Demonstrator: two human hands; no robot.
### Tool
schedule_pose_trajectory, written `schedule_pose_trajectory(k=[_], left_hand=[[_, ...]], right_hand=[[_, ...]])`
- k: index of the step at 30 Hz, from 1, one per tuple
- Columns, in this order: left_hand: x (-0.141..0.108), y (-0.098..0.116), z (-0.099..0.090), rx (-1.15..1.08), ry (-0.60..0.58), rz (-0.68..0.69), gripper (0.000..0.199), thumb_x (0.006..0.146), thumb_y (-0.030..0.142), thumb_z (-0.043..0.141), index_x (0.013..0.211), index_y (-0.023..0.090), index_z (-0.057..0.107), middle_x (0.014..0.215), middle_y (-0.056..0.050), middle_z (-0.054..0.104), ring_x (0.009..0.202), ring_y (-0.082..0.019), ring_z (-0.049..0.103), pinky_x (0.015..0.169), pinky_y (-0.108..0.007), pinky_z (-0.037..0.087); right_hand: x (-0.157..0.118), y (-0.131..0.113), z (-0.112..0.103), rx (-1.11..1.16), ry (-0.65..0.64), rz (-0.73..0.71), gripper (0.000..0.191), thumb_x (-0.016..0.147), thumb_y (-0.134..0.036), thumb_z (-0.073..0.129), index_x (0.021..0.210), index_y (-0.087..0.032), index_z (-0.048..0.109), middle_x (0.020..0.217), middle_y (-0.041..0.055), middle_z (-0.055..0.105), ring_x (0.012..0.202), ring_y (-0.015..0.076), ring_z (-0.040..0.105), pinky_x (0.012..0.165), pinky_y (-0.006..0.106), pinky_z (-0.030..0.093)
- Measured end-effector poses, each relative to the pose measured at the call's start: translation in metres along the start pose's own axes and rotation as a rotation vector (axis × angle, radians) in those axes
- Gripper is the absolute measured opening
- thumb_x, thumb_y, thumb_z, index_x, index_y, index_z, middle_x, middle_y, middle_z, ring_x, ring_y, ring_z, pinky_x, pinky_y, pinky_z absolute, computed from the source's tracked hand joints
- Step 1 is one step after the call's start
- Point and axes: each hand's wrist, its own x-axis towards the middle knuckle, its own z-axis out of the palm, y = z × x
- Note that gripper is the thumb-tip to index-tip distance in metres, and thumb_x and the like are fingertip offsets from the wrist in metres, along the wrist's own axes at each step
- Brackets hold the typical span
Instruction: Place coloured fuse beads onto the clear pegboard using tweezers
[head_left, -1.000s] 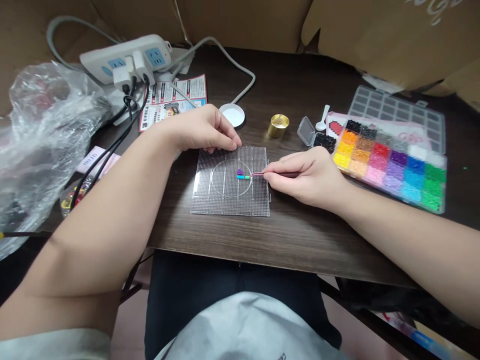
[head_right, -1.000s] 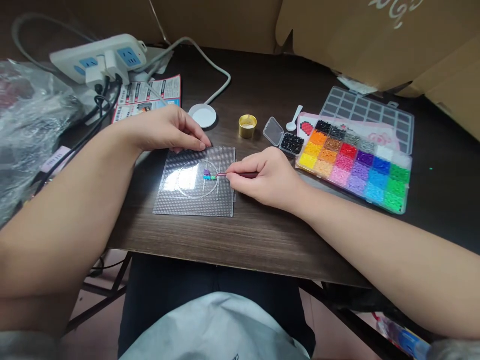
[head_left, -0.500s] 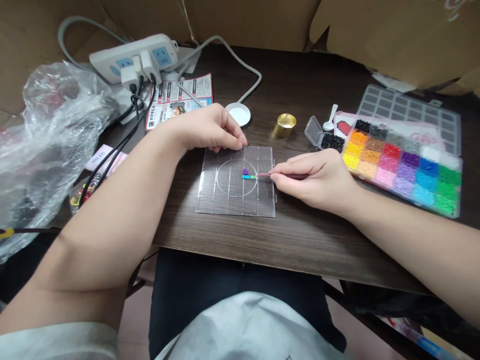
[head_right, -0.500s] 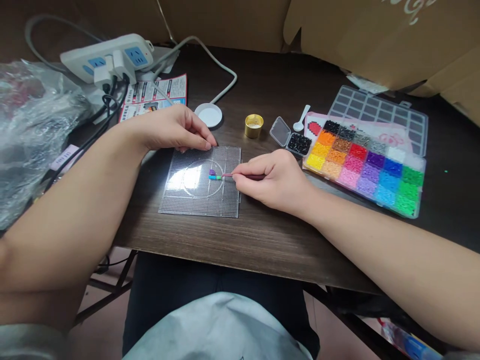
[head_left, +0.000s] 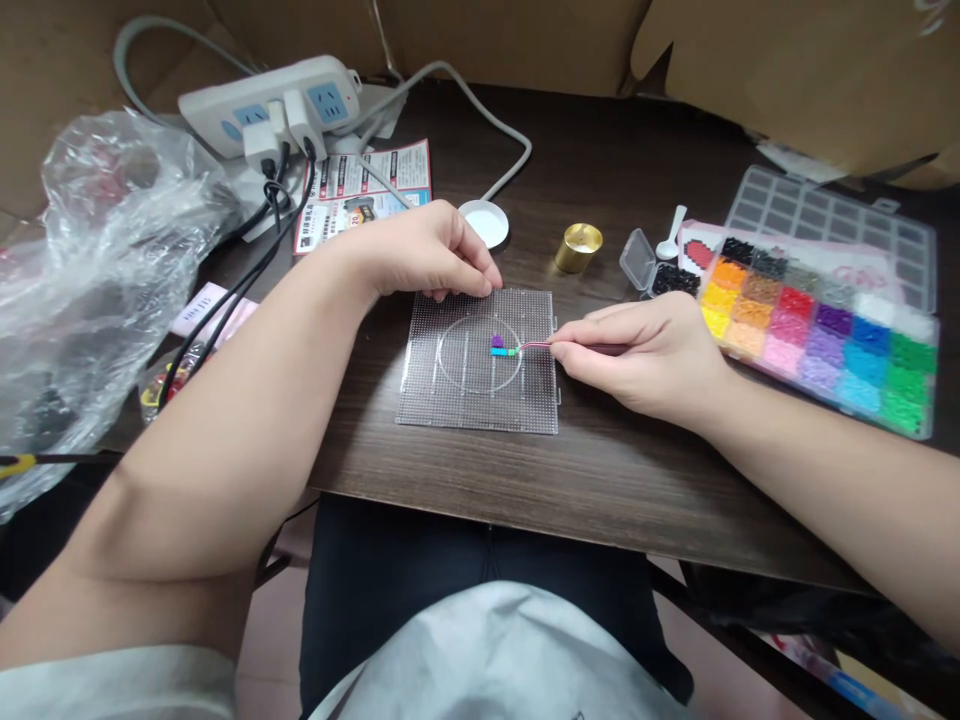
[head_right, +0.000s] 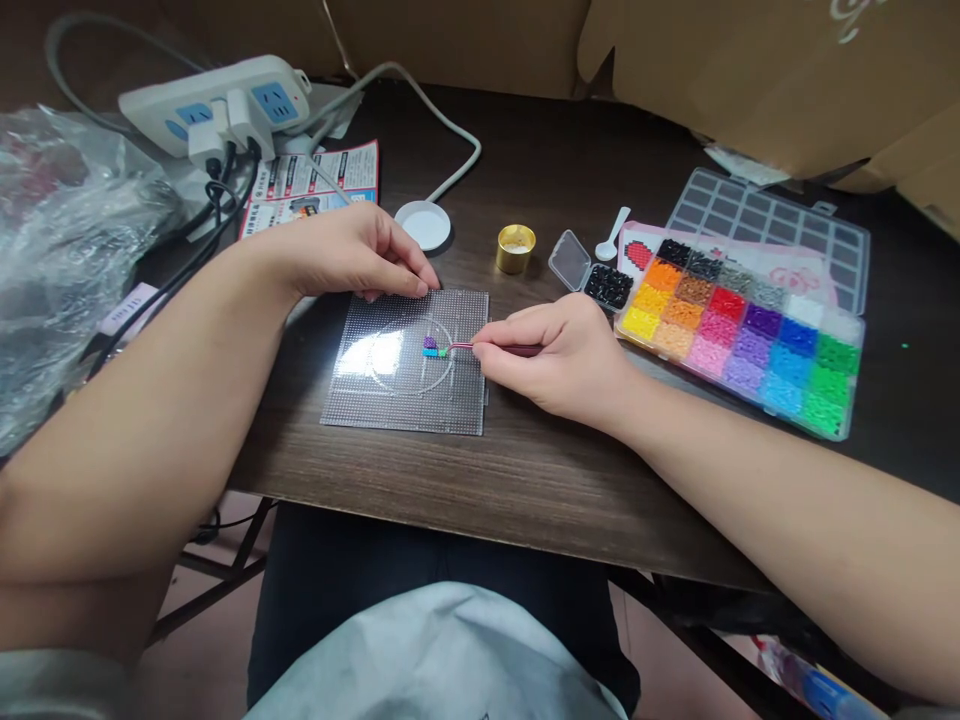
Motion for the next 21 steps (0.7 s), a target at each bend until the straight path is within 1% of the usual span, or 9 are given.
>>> schedule_pose_trajectory(k=[4,7,9,11,12,15,17,19,21], left_hand=[[-0.005,0.006,0.0,0.018,-0.007,-0.009,0.029,0.079,0.032,0.095,0.103,0.016,0.092,0.068,-0.003,0.068,0.074,-0.014,0.056,0.071,-0.034,0.046],[-0.011,0.009,-0.001,0.041,-0.025,-0.019,0.03,0.087,0.033,0.091,0.11,0.014,0.09,0.072,-0.001,0.072,0.075,-0.01,0.05,0.072,-0.032,0.043],[-0.012,0.008,-0.002,0.032,-0.014,-0.02,0.03,0.089,0.036,0.089,0.109,0.015,0.089,0.089,-0.004,0.082,0.079,-0.012,0.053,0.071,-0.033,0.042],[-0.01,0.006,-0.001,0.035,0.011,-0.037,0.031,0.087,0.039,0.09,0.107,0.016,0.089,0.091,-0.005,0.084,0.077,-0.012,0.052,0.07,-0.032,0.04],[-0.009,0.005,0.0,0.033,0.019,-0.035,0.029,0.086,0.038,0.09,0.106,0.016,0.089,0.094,-0.005,0.085,0.078,-0.012,0.053,0.069,-0.032,0.041],[-0.006,0.004,0.002,0.016,0.039,-0.027,0.03,0.078,0.035,0.091,0.102,0.018,0.09,0.1,-0.006,0.086,0.081,-0.014,0.059,0.067,-0.03,0.043],[-0.004,0.003,0.002,0.012,0.049,-0.033,0.033,0.072,0.036,0.092,0.1,0.019,0.091,0.102,-0.007,0.087,0.082,-0.016,0.061,0.066,-0.03,0.045],[-0.001,0.001,0.001,0.025,0.054,-0.021,0.036,0.069,0.039,0.092,0.099,0.02,0.092,0.106,-0.008,0.088,0.083,-0.017,0.064,0.066,-0.029,0.047],[0.0,-0.001,0.0,0.044,0.052,0.002,0.036,0.069,0.041,0.091,0.099,0.02,0.092,0.109,-0.01,0.088,0.086,-0.019,0.066,0.067,-0.029,0.049]], right_hand=[[0.0,0.0,0.004,0.018,0.03,0.025,0.011,0.086,-0.028,0.086,0.084,-0.032,0.095,0.079,0.0001,0.084,0.067,0.0189,0.074,0.059,0.032,0.059],[-0.009,-0.008,0.003,-0.005,0.163,0.047,0.012,0.089,-0.03,0.084,0.085,-0.029,0.095,0.071,-0.0004,0.078,0.062,0.0159,0.067,0.056,0.03,0.052],[-0.021,-0.016,-0.004,-0.055,0.28,0.04,0.015,0.092,-0.032,0.082,0.084,-0.027,0.094,0.066,-0.0012,0.072,0.06,0.0146,0.061,0.056,0.031,0.049],[-0.04,-0.022,-0.017,-0.108,0.43,0.034,0.015,0.093,-0.031,0.083,0.083,-0.028,0.093,0.065,-0.0015,0.07,0.059,0.0143,0.059,0.058,0.032,0.051],[-0.051,-0.024,-0.024,-0.129,0.535,0.057,0.013,0.093,-0.03,0.084,0.083,-0.028,0.093,0.065,-0.0014,0.07,0.058,0.0143,0.058,0.058,0.033,0.052],[-0.093,-0.019,-0.048,-0.117,0.921,0.237,0.007,0.088,-0.03,0.091,0.082,-0.026,0.091,0.063,-0.001,0.067,0.056,0.0136,0.056,0.054,0.031,0.05],[-0.122,-0.01,-0.059,-0.067,1.139,0.309,0.01,0.085,-0.033,0.093,0.082,-0.024,0.089,0.064,-0.0004,0.066,0.056,0.0128,0.053,0.049,0.029,0.047],[-0.145,0.0,-0.065,-0.056,1.259,0.338,0.013,0.083,-0.035,0.089,0.079,-0.023,0.084,0.063,-0.0009,0.064,0.052,0.0116,0.049,0.044,0.028,0.042],[-0.161,0.007,-0.067,-0.053,1.323,0.361,0.016,0.079,-0.035,0.087,0.072,-0.024,0.078,0.06,-0.0014,0.062,0.048,0.0111,0.047,0.041,0.027,0.041]])
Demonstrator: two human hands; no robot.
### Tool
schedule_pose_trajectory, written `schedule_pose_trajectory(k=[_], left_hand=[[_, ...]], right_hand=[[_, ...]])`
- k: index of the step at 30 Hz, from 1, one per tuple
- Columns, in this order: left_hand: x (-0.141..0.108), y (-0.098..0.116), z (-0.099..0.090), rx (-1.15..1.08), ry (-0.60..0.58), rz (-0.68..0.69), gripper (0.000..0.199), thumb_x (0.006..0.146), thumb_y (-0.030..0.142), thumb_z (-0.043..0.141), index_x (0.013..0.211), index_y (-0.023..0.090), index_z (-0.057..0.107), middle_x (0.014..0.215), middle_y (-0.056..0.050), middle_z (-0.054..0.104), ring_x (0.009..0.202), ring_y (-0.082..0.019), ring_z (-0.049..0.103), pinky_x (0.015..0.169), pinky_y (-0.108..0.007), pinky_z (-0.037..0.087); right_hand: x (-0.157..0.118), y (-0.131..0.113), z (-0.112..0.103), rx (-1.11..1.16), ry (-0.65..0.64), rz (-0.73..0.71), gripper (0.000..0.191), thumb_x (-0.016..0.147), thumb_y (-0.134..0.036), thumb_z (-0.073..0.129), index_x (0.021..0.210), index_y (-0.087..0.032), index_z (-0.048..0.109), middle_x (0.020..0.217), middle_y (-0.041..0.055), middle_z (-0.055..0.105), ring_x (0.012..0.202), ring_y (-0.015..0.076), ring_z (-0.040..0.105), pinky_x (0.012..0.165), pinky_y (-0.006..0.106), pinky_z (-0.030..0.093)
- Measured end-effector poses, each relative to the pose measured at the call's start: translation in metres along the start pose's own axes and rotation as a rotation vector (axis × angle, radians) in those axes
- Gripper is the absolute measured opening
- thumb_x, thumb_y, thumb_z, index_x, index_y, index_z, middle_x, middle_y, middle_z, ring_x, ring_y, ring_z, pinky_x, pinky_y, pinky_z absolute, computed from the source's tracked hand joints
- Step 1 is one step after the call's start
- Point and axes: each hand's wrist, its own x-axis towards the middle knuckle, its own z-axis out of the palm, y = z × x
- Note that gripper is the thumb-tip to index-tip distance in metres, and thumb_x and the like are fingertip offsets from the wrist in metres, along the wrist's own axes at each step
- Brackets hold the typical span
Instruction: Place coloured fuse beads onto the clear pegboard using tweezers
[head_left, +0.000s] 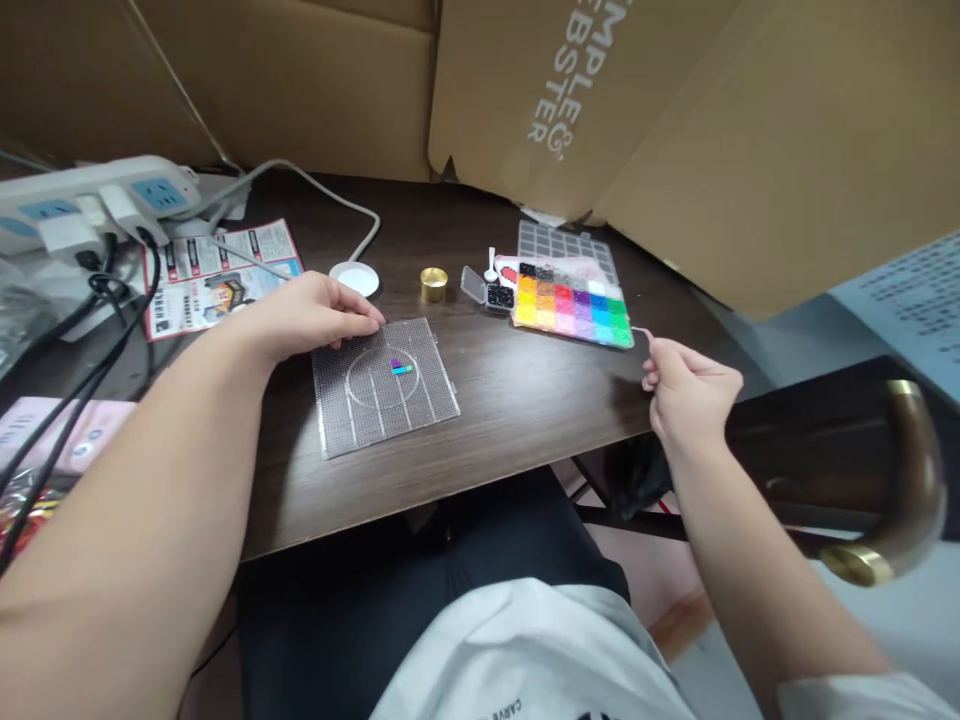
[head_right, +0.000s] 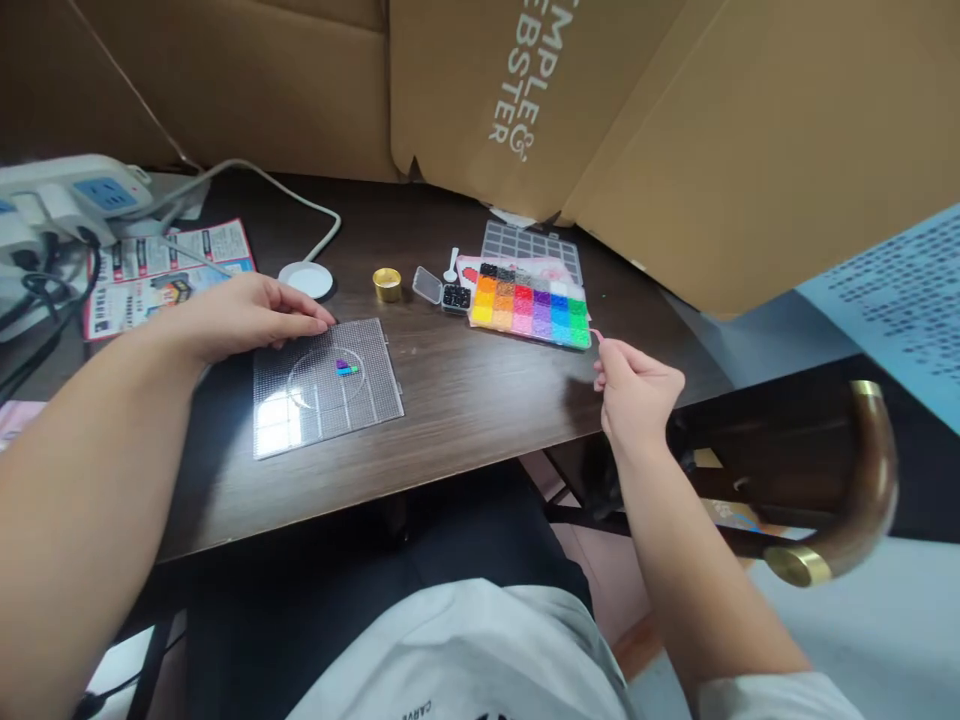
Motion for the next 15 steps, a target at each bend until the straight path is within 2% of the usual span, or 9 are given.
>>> schedule_pose_trajectory(k=[3,6,15], left_hand=[[-0.001,-0.002,0.001,0.007,0.0,0.041,0.036,0.07,0.041,0.09,0.1,0.021,0.092,0.102,-0.01,0.086,0.085,-0.019,0.066,0.067,-0.028,0.049],[-0.005,-0.002,0.002,0.012,0.004,0.058,0.037,0.071,0.039,0.089,0.102,0.02,0.092,0.093,-0.009,0.083,0.081,-0.018,0.063,0.068,-0.028,0.048],[-0.011,0.006,0.004,0.001,0.025,0.038,0.03,0.072,0.032,0.086,0.099,0.019,0.092,0.094,-0.009,0.083,0.082,-0.019,0.065,0.069,-0.028,0.049]], right_hand=[[-0.004,0.005,-0.007,-0.019,0.038,0.022,0.017,0.076,-0.034,0.085,0.069,-0.024,0.074,0.062,-0.0009,0.063,0.048,0.0121,0.049,0.04,0.029,0.044],[-0.009,0.002,-0.005,-0.052,0.055,0.04,0.009,0.076,-0.031,0.087,0.074,-0.024,0.081,0.065,-0.0004,0.066,0.05,0.0135,0.05,0.041,0.03,0.045],[-0.008,0.002,-0.001,-0.104,0.09,0.064,0.014,0.075,-0.034,0.09,0.075,-0.022,0.083,0.063,-0.0001,0.064,0.052,0.0137,0.05,0.042,0.029,0.044]])
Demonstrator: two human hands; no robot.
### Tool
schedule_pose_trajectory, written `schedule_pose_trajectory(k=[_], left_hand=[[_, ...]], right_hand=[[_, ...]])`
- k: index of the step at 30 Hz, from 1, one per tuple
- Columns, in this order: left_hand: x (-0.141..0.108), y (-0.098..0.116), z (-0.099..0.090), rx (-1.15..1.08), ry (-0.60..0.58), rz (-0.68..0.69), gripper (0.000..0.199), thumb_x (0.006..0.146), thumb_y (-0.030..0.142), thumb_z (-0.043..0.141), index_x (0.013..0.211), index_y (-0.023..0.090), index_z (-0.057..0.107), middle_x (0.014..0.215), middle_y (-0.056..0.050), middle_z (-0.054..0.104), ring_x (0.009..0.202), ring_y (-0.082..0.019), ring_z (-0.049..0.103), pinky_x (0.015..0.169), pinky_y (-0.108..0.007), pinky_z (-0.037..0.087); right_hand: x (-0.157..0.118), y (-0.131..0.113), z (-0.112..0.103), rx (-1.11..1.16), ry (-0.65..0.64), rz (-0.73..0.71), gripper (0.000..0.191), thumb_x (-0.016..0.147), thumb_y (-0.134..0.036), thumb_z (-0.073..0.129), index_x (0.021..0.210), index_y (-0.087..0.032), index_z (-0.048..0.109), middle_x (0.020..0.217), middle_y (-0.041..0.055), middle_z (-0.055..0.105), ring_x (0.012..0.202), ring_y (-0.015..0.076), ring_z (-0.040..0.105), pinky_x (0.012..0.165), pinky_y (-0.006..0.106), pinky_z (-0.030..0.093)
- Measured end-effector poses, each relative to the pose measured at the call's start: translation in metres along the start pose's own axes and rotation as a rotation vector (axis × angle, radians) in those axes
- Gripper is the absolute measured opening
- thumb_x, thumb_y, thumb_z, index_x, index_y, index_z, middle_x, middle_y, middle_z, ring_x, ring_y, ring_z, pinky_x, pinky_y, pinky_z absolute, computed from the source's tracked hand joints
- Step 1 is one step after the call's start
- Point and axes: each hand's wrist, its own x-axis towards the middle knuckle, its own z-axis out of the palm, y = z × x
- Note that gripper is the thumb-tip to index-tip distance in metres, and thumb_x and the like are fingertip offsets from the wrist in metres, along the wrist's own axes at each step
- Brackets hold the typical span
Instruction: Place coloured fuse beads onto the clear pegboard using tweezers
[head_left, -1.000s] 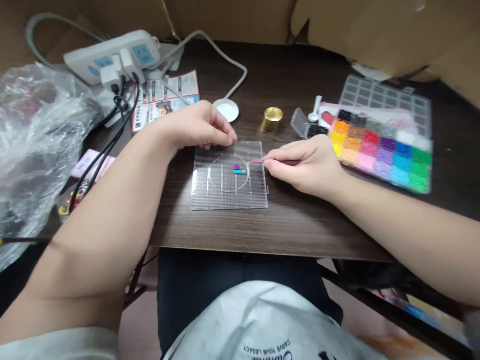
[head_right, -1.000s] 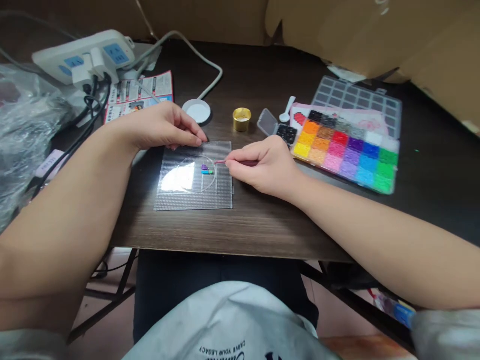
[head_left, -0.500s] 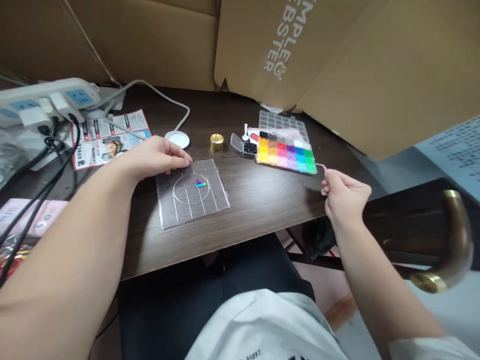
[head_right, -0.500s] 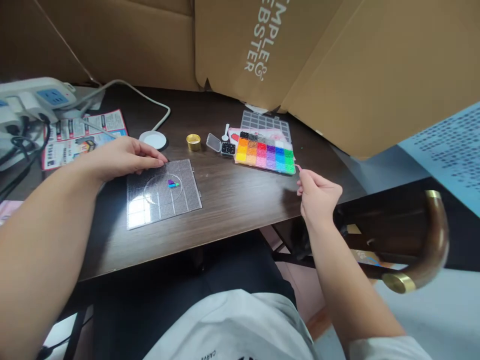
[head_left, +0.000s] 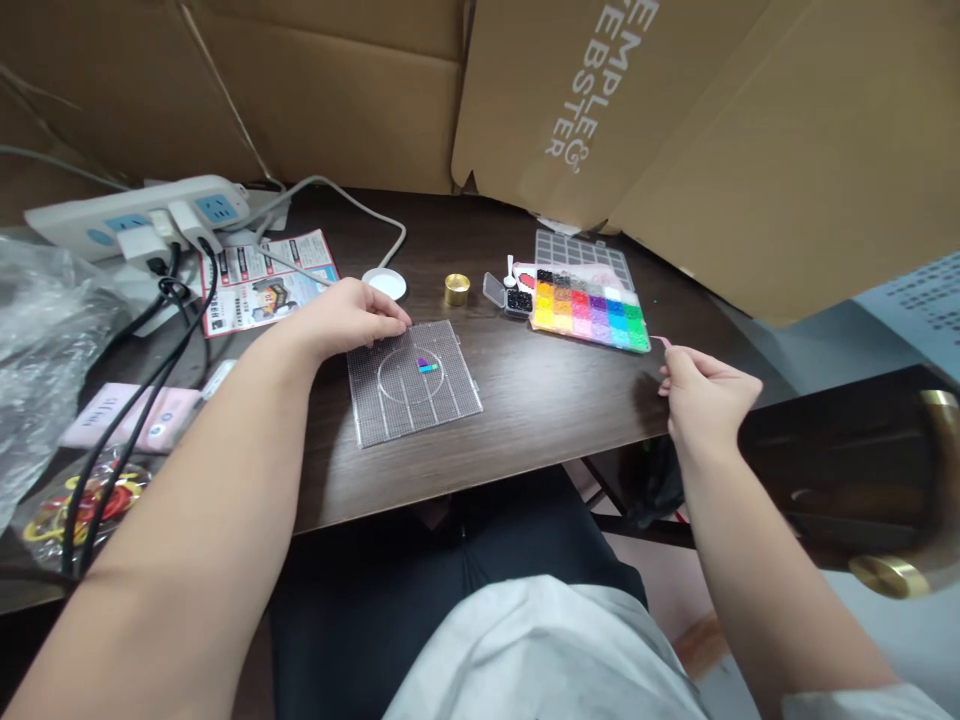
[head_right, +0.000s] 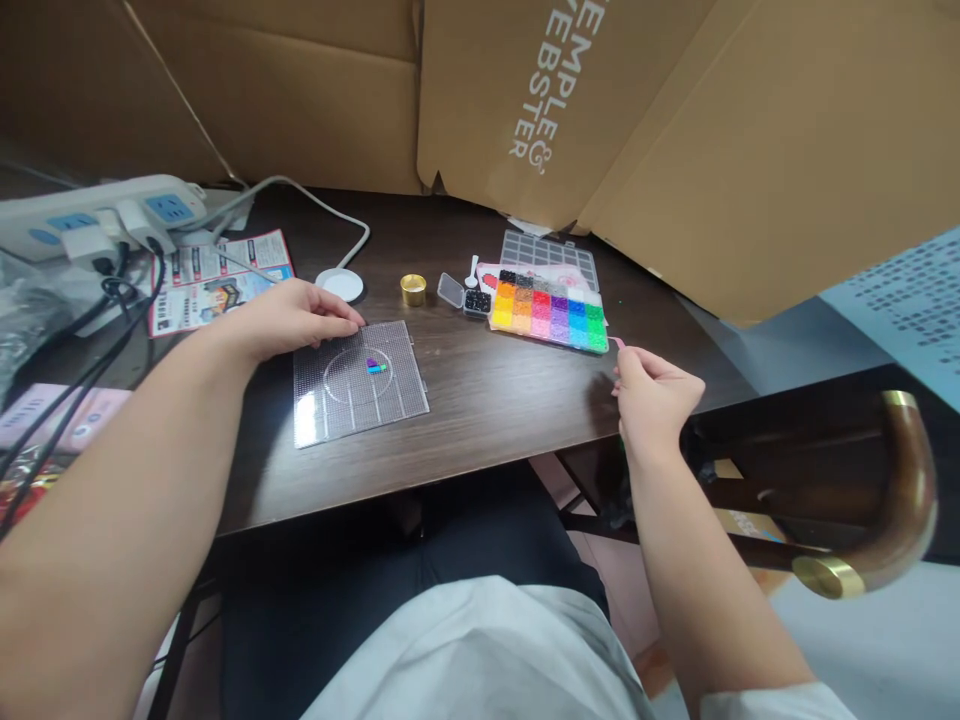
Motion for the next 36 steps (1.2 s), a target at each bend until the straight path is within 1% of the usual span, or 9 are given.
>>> schedule_pose_trajectory(k=[7,12,18,22,24,26,29,32,36], left_hand=[[-0.001,0.001,0.001,-0.019,0.012,-0.012,0.023,0.073,0.031,0.089,0.094,0.022,0.091,0.094,-0.008,0.083,0.086,-0.02,0.067,0.07,-0.031,0.051],[0.003,-0.006,0.001,-0.037,0.004,0.014,0.024,0.075,0.029,0.091,0.097,0.021,0.091,0.094,-0.009,0.082,0.084,-0.019,0.066,0.07,-0.031,0.051],[0.0,-0.005,0.002,-0.057,-0.002,0.013,0.019,0.078,0.024,0.089,0.096,0.02,0.091,0.098,-0.01,0.084,0.085,-0.018,0.067,0.069,-0.03,0.051],[-0.001,-0.004,0.001,-0.092,-0.032,0.027,0.018,0.078,0.024,0.088,0.095,0.02,0.091,0.089,-0.007,0.081,0.078,-0.016,0.064,0.068,-0.029,0.052],[0.0,-0.005,0.0,-0.101,-0.048,0.016,0.017,0.079,0.024,0.088,0.096,0.02,0.091,0.083,-0.006,0.077,0.074,-0.015,0.062,0.067,-0.03,0.051],[0.001,-0.005,-0.001,-0.094,-0.07,-0.004,0.016,0.081,0.024,0.088,0.096,0.019,0.091,0.075,-0.004,0.072,0.07,-0.014,0.059,0.066,-0.03,0.049],[0.003,-0.003,-0.001,-0.074,-0.091,-0.031,0.014,0.085,0.025,0.088,0.096,0.017,0.09,0.067,-0.001,0.063,0.066,-0.013,0.057,0.065,-0.029,0.047],[0.003,0.004,-0.001,-0.045,-0.098,-0.057,0.018,0.087,0.028,0.09,0.1,0.015,0.088,0.065,0.0,0.059,0.067,-0.012,0.056,0.066,-0.027,0.047],[-0.003,0.014,-0.004,-0.016,-0.143,-0.088,0.027,0.092,0.031,0.091,0.107,0.01,0.084,0.066,0.0,0.059,0.069,-0.01,0.051,0.066,-0.024,0.045]], right_hand=[[-0.006,-0.001,0.0,0.021,-0.008,-0.047,0.018,0.081,-0.04,0.091,0.075,-0.026,0.081,0.063,0.0007,0.063,0.048,0.014,0.048,0.04,0.03,0.032],[-0.028,-0.023,0.023,0.099,-0.228,-0.023,0.023,0.077,-0.042,0.096,0.086,-0.022,0.088,0.062,-0.0008,0.064,0.049,0.0118,0.047,0.043,0.029,0.04],[-0.041,-0.096,0.091,0.091,-0.801,-0.306,0.006,0.087,-0.033,0.095,0.089,-0.027,0.094,0.059,-0.0012,0.066,0.05,0.0108,0.05,0.046,0.027,0.042],[-0.055,-0.106,0.151,0.131,-1.377,-0.163,0.017,0.077,-0.034,0.103,0.086,-0.023,0.094,0.071,0.0029,0.08,0.056,0.0144,0.066,0.051,0.028,0.055],[-0.065,-0.096,0.172,0.179,-1.553,-0.061,0.023,0.071,-0.036,0.107,0.084,-0.022,0.093,0.083,0.0063,0.087,0.066,0.0184,0.078,0.061,0.029,0.066],[-0.071,-0.084,0.18,0.229,-1.596,-0.038,0.025,0.072,-0.036,0.108,0.087,-0.023,0.094,0.088,0.0065,0.089,0.073,0.0202,0.083,0.069,0.03,0.071],[-0.068,-0.073,0.172,0.225,-1.501,-0.094,0.013,0.082,-0.032,0.103,0.091,-0.026,0.096,0.09,0.0049,0.089,0.076,0.0205,0.084,0.072,0.03,0.073],[-0.062,-0.074,0.162,0.154,-1.473,-0.24,0.002,0.091,-0.027,0.096,0.089,-0.026,0.096,0.086,0.0044,0.088,0.07,0.0192,0.081,0.064,0.029,0.068],[-0.059,-0.077,0.161,0.146,-1.553,-0.346,0.009,0.095,-0.024,0.089,0.087,-0.023,0.094,0.079,0.0029,0.084,0.062,0.0153,0.072,0.056,0.028,0.058]])
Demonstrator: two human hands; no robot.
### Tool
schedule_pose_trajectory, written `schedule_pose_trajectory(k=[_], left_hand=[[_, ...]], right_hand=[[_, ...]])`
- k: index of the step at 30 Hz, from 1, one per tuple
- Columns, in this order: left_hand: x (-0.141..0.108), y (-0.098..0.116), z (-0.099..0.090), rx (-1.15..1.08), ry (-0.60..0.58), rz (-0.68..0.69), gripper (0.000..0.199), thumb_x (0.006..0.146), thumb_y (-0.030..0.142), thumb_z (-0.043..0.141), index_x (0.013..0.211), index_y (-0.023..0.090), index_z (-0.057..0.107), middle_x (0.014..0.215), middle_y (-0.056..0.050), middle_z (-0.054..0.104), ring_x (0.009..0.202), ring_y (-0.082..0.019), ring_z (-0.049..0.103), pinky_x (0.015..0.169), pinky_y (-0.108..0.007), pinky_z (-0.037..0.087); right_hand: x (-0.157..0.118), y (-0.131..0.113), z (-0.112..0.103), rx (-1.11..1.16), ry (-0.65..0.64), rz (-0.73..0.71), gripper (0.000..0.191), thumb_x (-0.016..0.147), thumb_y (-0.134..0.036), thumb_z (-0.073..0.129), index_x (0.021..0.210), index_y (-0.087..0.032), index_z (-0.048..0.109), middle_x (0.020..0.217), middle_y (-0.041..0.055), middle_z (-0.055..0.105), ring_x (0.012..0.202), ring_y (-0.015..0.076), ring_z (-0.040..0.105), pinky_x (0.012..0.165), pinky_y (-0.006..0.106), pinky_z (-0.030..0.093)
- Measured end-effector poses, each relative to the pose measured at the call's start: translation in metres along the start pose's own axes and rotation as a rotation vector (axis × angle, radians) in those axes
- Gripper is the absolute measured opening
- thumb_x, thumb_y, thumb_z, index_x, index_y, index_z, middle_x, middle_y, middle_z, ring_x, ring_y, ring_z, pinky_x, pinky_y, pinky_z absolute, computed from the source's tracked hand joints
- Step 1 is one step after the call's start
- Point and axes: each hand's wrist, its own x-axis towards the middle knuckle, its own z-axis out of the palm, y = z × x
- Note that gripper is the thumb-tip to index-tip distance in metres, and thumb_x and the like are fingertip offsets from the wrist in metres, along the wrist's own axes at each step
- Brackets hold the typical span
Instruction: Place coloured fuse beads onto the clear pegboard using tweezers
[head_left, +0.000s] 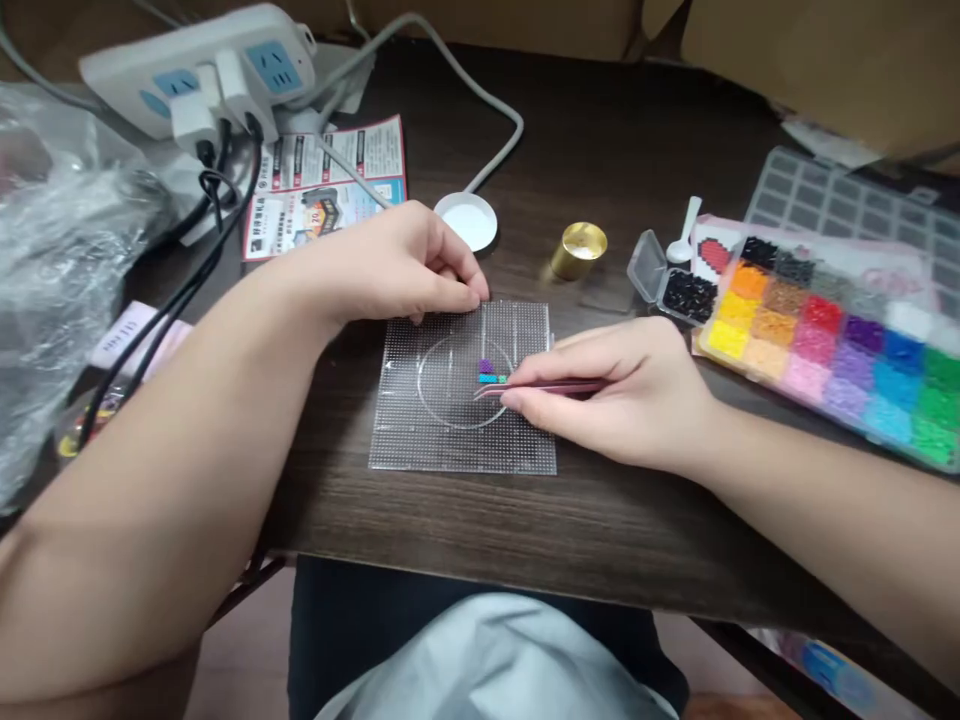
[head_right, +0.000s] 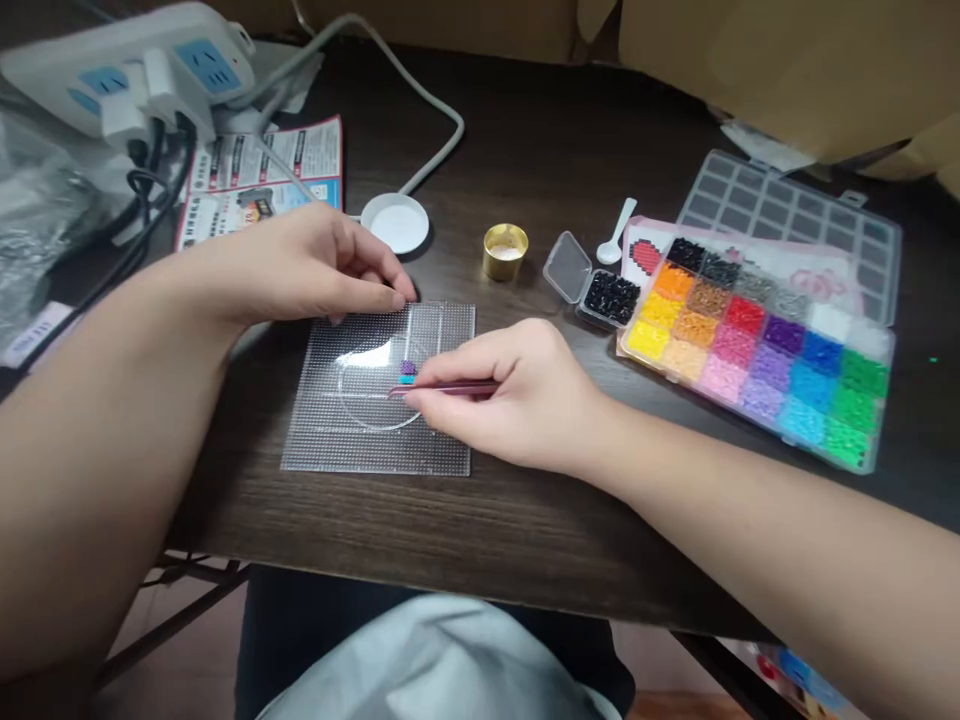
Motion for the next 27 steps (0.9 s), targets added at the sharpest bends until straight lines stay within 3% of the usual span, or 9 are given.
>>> schedule_pose_trajectory(k=[4,9,13,15,20,25,27], left_hand=[[-0.001,-0.001,-0.001,-0.013,-0.003,0.0,0.024,0.093,0.029,0.09,0.108,0.011,0.084,0.068,0.0,0.061,0.07,-0.011,0.051,0.066,-0.025,0.046],[0.007,-0.008,0.0,-0.028,0.045,0.042,0.014,0.088,0.021,0.09,0.098,0.013,0.086,0.066,-0.001,0.061,0.065,-0.011,0.056,0.064,-0.025,0.044],[0.007,-0.008,0.0,-0.032,0.026,0.035,0.016,0.088,0.02,0.09,0.101,0.013,0.085,0.062,0.002,0.058,0.062,-0.009,0.053,0.062,-0.024,0.042],[0.006,-0.007,-0.001,-0.036,0.022,0.022,0.016,0.088,0.019,0.089,0.102,0.013,0.085,0.061,0.003,0.057,0.06,-0.009,0.051,0.061,-0.023,0.041],[0.006,-0.009,-0.001,-0.05,0.023,0.031,0.014,0.088,0.017,0.088,0.101,0.013,0.085,0.062,0.002,0.06,0.061,-0.009,0.054,0.062,-0.024,0.041],[0.008,-0.011,0.0,-0.055,0.025,0.037,0.014,0.088,0.015,0.087,0.102,0.014,0.086,0.064,0.001,0.062,0.06,-0.009,0.054,0.061,-0.024,0.042],[0.008,-0.011,-0.001,-0.053,0.024,0.036,0.014,0.088,0.015,0.087,0.102,0.014,0.086,0.063,0.002,0.062,0.059,-0.009,0.054,0.06,-0.024,0.041]], right_hand=[[0.003,0.004,0.001,0.134,0.012,0.084,0.015,0.097,-0.035,0.09,0.098,-0.02,0.088,0.08,0.0018,0.082,0.06,0.0133,0.068,0.054,0.027,0.053],[0.002,0.007,0.002,0.248,-0.036,0.051,0.034,0.111,-0.056,0.078,0.11,-0.027,0.062,0.06,-0.0069,0.063,0.049,0.0126,0.057,0.047,0.028,0.042],[0.003,0.011,0.004,0.295,-0.03,0.033,0.05,0.112,-0.076,0.068,0.113,-0.03,0.048,0.066,-0.0061,0.067,0.052,0.0144,0.058,0.052,0.03,0.044],[0.003,0.013,0.005,0.316,-0.022,0.038,0.05,0.111,-0.075,0.068,0.113,-0.03,0.046,0.067,-0.0061,0.067,0.053,0.0149,0.057,0.053,0.03,0.044],[-0.001,0.016,0.003,0.243,0.042,0.058,0.029,0.115,-0.056,0.067,0.117,-0.03,0.055,0.057,-0.0097,0.044,0.048,0.0142,0.037,0.049,0.032,0.028],[-0.002,0.014,0.003,0.121,-0.006,0.07,0.031,0.118,-0.058,0.063,0.124,-0.027,0.066,0.058,-0.0085,0.044,0.046,0.0139,0.036,0.046,0.033,0.024],[0.0,0.014,0.002,0.082,-0.053,0.057,0.024,0.118,-0.049,0.064,0.116,-0.026,0.068,0.06,-0.0069,0.051,0.047,0.0136,0.045,0.047,0.031,0.031]])
